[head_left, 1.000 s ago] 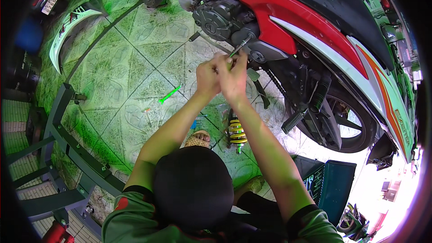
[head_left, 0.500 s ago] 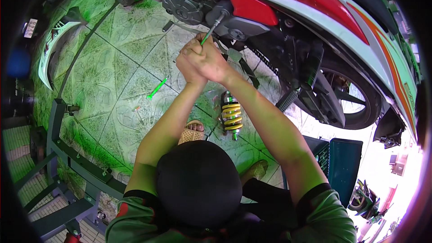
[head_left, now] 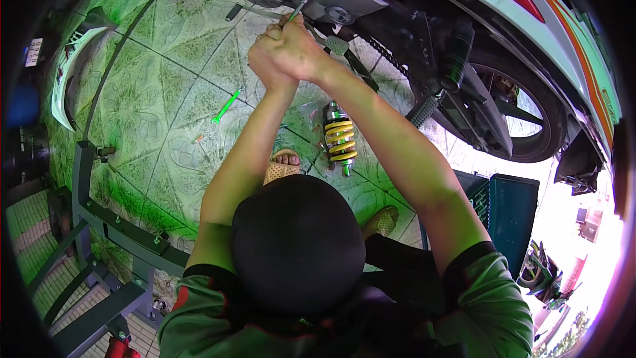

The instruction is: Repairing a motorcycle's rear suspension component using a socket wrench and other tools.

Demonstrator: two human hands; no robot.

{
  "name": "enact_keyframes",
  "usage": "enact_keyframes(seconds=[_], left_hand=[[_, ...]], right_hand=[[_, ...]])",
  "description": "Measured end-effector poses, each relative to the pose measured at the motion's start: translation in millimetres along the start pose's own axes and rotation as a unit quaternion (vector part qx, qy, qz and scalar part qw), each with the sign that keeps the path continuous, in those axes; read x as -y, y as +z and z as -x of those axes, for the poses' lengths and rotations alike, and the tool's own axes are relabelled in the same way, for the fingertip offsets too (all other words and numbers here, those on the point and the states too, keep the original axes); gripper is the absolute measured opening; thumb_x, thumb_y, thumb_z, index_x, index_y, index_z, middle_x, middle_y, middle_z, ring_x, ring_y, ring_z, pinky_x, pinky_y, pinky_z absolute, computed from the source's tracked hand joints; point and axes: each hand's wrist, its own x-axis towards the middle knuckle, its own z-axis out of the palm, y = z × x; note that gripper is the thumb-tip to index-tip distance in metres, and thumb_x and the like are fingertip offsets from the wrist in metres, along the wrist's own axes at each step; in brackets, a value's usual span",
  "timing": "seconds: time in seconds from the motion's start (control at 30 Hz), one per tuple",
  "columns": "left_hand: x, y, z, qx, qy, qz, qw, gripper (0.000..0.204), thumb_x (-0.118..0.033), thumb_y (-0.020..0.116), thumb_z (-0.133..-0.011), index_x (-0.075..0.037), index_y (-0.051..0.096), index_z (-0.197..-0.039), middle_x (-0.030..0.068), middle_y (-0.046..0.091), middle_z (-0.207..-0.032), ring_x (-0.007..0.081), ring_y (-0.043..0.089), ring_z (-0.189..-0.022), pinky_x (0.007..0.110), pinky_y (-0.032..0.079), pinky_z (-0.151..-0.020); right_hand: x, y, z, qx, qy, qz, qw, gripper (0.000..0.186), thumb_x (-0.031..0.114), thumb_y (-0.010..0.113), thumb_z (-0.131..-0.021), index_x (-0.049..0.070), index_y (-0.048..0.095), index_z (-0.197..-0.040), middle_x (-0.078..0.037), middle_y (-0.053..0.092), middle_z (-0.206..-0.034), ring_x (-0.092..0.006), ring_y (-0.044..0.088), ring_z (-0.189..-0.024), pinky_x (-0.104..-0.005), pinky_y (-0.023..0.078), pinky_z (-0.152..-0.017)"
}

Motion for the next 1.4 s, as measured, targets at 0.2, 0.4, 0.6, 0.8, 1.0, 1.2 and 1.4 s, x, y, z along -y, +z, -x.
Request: enact_keyframes(seconds=[0.2,0.4,0.6,0.8,1.0,1.2,1.4], left_hand=[[13,-6,-7,0.05,0.004,-0.023,0.998,0.021,-0.023,0.069,-0.087,-0.004,0.067,-0.079,0.0159,0.067,-0.072,0.0247,0.066,-0.065,0.041,0.048,-0.058],[-4,-23,-7,0.088,0.014,0.1,0.991,0.022,-0.023,0.062,-0.094,-0.002,0.062,-0.09,0.0092,0.062,-0.076,0.0211,0.059,-0.072,0.037,0.046,-0.068],[-6,-35,-18,0.168,0.007,0.157,0.973,0.037,-0.035,0.048,-0.104,-0.004,0.056,-0.121,0.0095,0.057,-0.106,0.0217,0.053,-0.099,0.035,0.042,-0.091],[-9,-58,-38,0.208,0.082,-0.049,0.973,0.057,-0.048,0.042,-0.106,-0.007,0.044,-0.145,0.0164,0.039,-0.14,0.0308,0.034,-0.131,0.044,0.024,-0.112],[-15,-68,-73,0.346,0.015,0.017,0.938,0.056,-0.046,0.044,-0.106,-0.005,0.048,-0.144,0.0188,0.045,-0.14,0.0303,0.04,-0.133,0.041,0.028,-0.114],[-61,-36,-106,0.529,-0.108,-0.009,0.842,0.042,-0.035,0.046,-0.106,-0.001,0.061,-0.126,0.013,0.069,-0.103,0.022,0.065,-0.094,0.034,0.05,-0.088],[-60,9,-100,0.502,-0.04,-0.172,0.846,0.034,-0.025,0.047,-0.103,0.001,0.063,-0.116,0.0193,0.073,-0.092,0.0306,0.071,-0.087,0.04,0.054,-0.081]], right_hand=[[-7,1,-5,0.054,-0.031,0.031,0.998,0.038,0.037,0.058,-0.088,-0.001,0.064,-0.091,-0.029,0.062,-0.106,-0.0427,0.056,-0.105,-0.0461,0.045,-0.097],[8,17,18,-0.074,0.055,-0.332,0.939,0.056,0.051,0.034,-0.106,0.001,0.048,-0.123,-0.013,0.054,-0.122,-0.0255,0.052,-0.114,-0.0382,0.04,-0.105],[-4,43,29,-0.116,-0.045,-0.359,0.925,0.066,0.055,0.023,-0.107,-0.001,0.042,-0.136,-0.017,0.05,-0.134,-0.03,0.049,-0.125,-0.0386,0.035,-0.111],[-4,45,26,-0.129,-0.136,-0.263,0.946,0.07,0.055,0.02,-0.107,-0.004,0.041,-0.137,-0.026,0.048,-0.139,-0.0411,0.047,-0.13,-0.042,0.033,-0.114],[-7,46,16,-0.122,-0.109,-0.297,0.941,0.052,0.04,0.041,-0.106,-0.005,0.048,-0.131,-0.025,0.057,-0.127,-0.0421,0.056,-0.117,-0.0432,0.042,-0.106],[-4,46,14,-0.038,-0.016,-0.244,0.969,0.039,0.017,0.068,-0.093,0.001,0.058,-0.126,-0.017,0.064,-0.122,-0.0318,0.061,-0.115,-0.0413,0.048,-0.102],[-6,49,-1,-0.047,-0.027,-0.253,0.966,0.032,0.023,0.066,-0.095,0.006,0.061,-0.122,-0.015,0.065,-0.122,-0.0295,0.064,-0.112,-0.0414,0.051,-0.097]])
